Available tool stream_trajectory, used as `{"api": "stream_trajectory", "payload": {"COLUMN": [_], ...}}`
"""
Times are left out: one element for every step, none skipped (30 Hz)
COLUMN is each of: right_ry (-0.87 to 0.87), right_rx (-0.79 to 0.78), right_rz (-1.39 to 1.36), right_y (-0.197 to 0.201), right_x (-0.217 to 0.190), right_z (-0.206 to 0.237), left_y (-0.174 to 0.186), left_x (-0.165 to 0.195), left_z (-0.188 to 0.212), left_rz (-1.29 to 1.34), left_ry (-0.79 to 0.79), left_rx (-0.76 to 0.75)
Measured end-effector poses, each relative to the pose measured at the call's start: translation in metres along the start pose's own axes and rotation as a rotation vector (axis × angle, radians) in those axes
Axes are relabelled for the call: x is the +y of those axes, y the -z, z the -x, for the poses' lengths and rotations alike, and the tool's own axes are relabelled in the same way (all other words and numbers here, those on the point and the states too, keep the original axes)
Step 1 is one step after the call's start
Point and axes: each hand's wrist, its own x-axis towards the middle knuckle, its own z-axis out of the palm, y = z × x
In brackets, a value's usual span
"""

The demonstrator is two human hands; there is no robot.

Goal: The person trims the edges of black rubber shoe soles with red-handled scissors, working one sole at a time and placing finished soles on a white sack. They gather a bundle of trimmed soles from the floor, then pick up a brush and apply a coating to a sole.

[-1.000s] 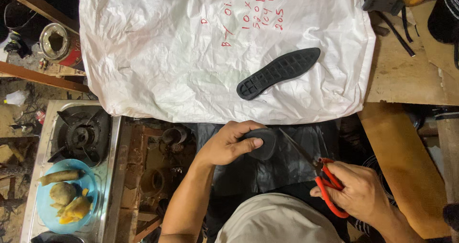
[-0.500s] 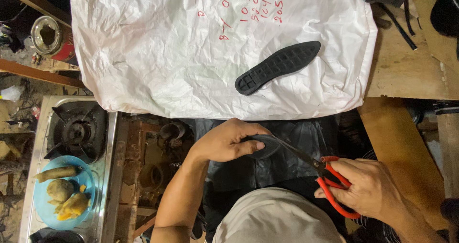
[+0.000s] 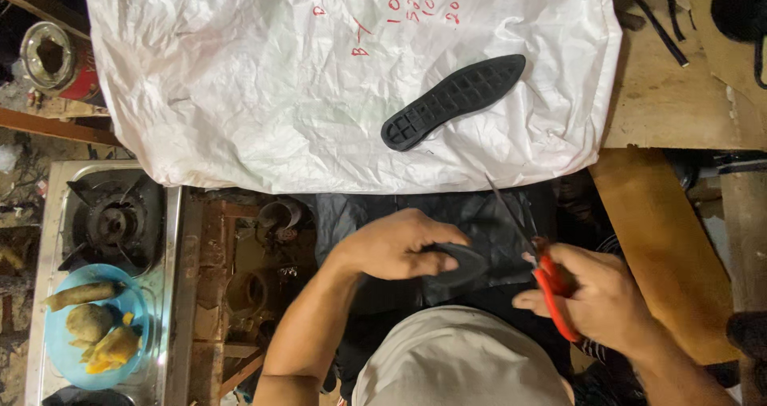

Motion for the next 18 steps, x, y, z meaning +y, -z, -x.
{"api": "stream_trajectory", "payload": {"right_ry": [-0.015,0.005,0.026,0.048,0.066,0.086,0.106,0.084,0.062,0.039,0.004,-0.030,-0.065,-0.062,-0.057,-0.051,0.003,0.058], "right_rx": [-0.002,-0.002,-0.002,-0.003,0.025,0.051,0.075,0.112,0.148,0.185,0.263,0.343,0.426,0.435,0.442,0.447,0.401,0.348], "right_rz": [-0.107,-0.104,-0.101,-0.099,-0.159,-0.219,-0.280,-0.372,-0.465,-0.556,-0.628,-0.700,-0.770,-0.690,-0.610,-0.533,-0.227,0.078], "right_y": [-0.006,-0.014,-0.020,-0.023,-0.024,-0.022,-0.020,-0.015,-0.008,-0.004,-0.005,-0.005,-0.006,-0.005,-0.006,-0.008,-0.010,-0.012], "right_x": [-0.002,-0.003,-0.003,0.000,0.004,0.011,0.018,0.027,0.037,0.047,0.055,0.063,0.069,0.073,0.074,0.075,0.074,0.071], "right_z": [-0.001,-0.002,-0.004,-0.004,-0.003,-0.001,0.002,0.005,0.010,0.012,0.014,0.015,0.016,0.018,0.019,0.019,0.018,0.018], "left_y": [-0.008,-0.017,-0.025,-0.030,-0.032,-0.032,-0.031,-0.030,-0.028,-0.025,-0.024,-0.025,-0.025,-0.024,-0.024,-0.024,-0.023,-0.024], "left_x": [-0.003,-0.007,-0.011,-0.017,-0.024,-0.032,-0.041,-0.049,-0.058,-0.066,-0.073,-0.077,-0.081,-0.084,-0.086,-0.086,-0.086,-0.086], "left_z": [-0.006,-0.011,-0.015,-0.017,-0.016,-0.013,-0.009,-0.004,0.002,0.008,0.015,0.022,0.028,0.032,0.034,0.034,0.033,0.029], "left_rz": [0.011,0.049,0.085,0.121,0.136,0.150,0.165,0.176,0.186,0.196,0.296,0.394,0.493,0.546,0.597,0.642,0.777,0.912], "left_ry": [-0.047,-0.029,-0.011,0.010,0.044,0.079,0.116,0.161,0.207,0.250,0.273,0.293,0.311,0.275,0.236,0.196,0.114,0.026], "left_rx": [-0.013,-0.032,-0.051,-0.069,-0.057,-0.042,-0.026,-0.008,0.012,0.032,0.070,0.107,0.142,0.299,0.458,0.619,0.728,0.837]}}
